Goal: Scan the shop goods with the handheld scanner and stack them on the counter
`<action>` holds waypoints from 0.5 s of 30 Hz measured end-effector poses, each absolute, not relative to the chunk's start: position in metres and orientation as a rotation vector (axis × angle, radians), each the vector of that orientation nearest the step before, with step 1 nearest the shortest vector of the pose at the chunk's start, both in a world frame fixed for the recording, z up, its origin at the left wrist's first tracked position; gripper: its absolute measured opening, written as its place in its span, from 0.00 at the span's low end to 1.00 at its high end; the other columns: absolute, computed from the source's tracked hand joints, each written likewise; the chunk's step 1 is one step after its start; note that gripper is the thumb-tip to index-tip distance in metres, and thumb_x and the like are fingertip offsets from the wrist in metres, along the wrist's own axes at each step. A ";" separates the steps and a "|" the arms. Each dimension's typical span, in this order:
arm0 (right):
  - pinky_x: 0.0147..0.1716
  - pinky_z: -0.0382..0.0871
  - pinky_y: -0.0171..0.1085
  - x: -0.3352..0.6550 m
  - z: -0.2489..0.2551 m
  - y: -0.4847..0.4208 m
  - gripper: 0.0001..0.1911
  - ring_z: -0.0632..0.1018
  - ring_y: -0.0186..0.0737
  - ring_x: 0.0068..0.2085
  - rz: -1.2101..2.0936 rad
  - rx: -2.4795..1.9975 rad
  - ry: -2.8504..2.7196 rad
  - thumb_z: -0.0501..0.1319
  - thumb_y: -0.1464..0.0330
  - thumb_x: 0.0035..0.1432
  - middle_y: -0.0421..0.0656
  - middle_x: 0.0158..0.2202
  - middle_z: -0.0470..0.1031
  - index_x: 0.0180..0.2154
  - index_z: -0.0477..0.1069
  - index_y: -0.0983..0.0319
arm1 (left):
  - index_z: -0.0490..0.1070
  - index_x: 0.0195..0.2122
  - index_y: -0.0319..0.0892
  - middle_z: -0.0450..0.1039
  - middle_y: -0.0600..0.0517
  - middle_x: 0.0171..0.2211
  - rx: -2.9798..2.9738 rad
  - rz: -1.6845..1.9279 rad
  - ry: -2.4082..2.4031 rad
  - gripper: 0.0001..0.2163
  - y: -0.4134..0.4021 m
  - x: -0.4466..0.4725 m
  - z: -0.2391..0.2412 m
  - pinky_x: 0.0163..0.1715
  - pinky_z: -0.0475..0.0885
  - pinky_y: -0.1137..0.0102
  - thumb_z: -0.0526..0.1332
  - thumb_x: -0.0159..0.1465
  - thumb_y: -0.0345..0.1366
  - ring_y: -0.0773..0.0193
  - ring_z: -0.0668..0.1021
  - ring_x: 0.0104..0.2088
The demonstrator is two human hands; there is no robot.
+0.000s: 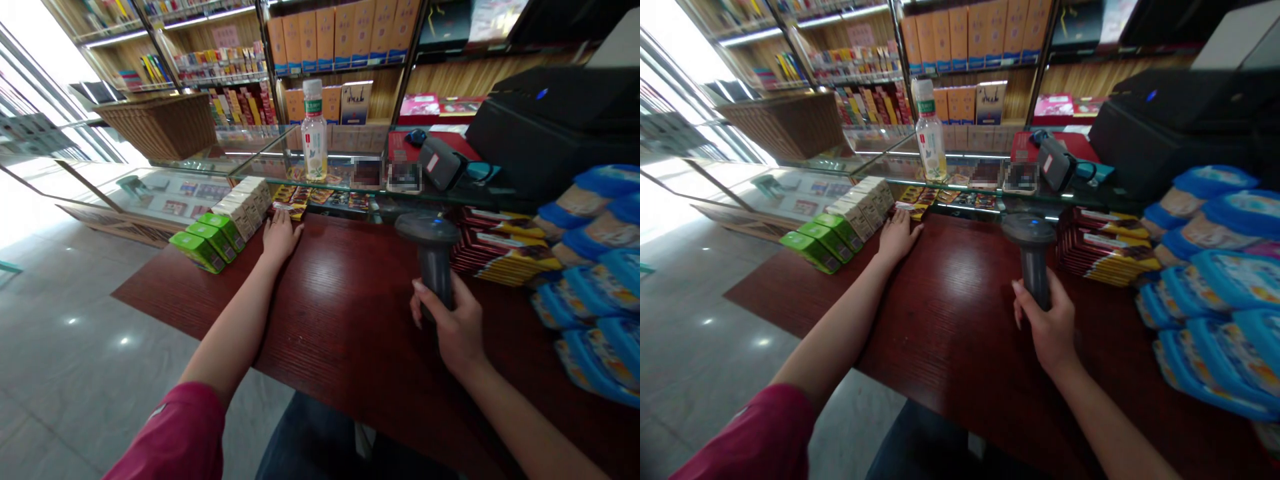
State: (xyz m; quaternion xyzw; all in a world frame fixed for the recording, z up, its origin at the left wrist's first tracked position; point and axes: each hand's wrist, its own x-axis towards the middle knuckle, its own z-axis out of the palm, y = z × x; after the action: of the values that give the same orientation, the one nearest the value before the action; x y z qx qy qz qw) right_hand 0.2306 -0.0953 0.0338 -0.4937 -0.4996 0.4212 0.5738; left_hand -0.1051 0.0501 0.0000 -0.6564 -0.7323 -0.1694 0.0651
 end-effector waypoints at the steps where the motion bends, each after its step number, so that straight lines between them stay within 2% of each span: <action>1: 0.15 0.61 0.33 0.231 0.035 -0.094 0.17 0.67 0.33 0.17 0.888 -1.156 -1.096 0.72 0.57 0.57 0.32 0.19 0.68 0.36 0.68 0.57 | 0.60 0.71 0.26 0.59 0.27 0.71 -1.979 -0.516 -2.217 0.32 0.049 -0.105 0.001 0.71 0.58 0.46 0.56 0.74 0.46 0.41 0.62 0.74; 4: 0.16 0.61 0.33 0.237 0.036 -0.087 0.16 0.67 0.33 0.17 0.647 -1.088 -0.878 0.71 0.60 0.58 0.30 0.21 0.65 0.39 0.65 0.56 | 0.58 0.72 0.27 0.58 0.27 0.72 -1.970 -0.593 -2.148 0.32 0.044 -0.098 0.007 0.72 0.58 0.46 0.58 0.72 0.43 0.41 0.62 0.74; 7: 0.18 0.64 0.34 0.250 0.036 -0.076 0.20 0.67 0.32 0.17 0.468 -1.003 -0.770 0.69 0.60 0.59 0.29 0.24 0.64 0.48 0.64 0.55 | 0.59 0.72 0.31 0.58 0.32 0.73 -2.074 -0.744 -1.899 0.29 0.038 -0.071 0.014 0.73 0.58 0.49 0.56 0.72 0.37 0.44 0.61 0.74; 12: 0.19 0.67 0.39 0.267 0.025 -0.061 0.32 0.68 0.36 0.18 0.337 -1.140 -0.768 0.62 0.51 0.65 0.34 0.27 0.65 0.63 0.59 0.58 | 0.63 0.71 0.38 0.66 0.39 0.70 -2.560 -0.901 -1.193 0.24 0.027 0.040 0.025 0.70 0.67 0.55 0.52 0.74 0.32 0.52 0.69 0.70; 15: 0.23 0.73 0.44 0.273 0.016 -0.055 0.39 0.75 0.44 0.23 0.295 -1.225 -0.781 0.57 0.48 0.67 0.42 0.32 0.72 0.70 0.52 0.61 | 0.62 0.71 0.37 0.68 0.38 0.69 -2.705 -0.990 -0.899 0.24 0.025 0.121 0.034 0.70 0.67 0.57 0.54 0.74 0.31 0.55 0.69 0.70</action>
State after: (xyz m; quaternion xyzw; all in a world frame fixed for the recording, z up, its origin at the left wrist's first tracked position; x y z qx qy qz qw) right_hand 0.2728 -0.0553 0.0155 -0.5580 -0.3557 0.1345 0.7376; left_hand 0.1205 0.0245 0.0341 -0.8947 -0.2974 -0.3274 0.0618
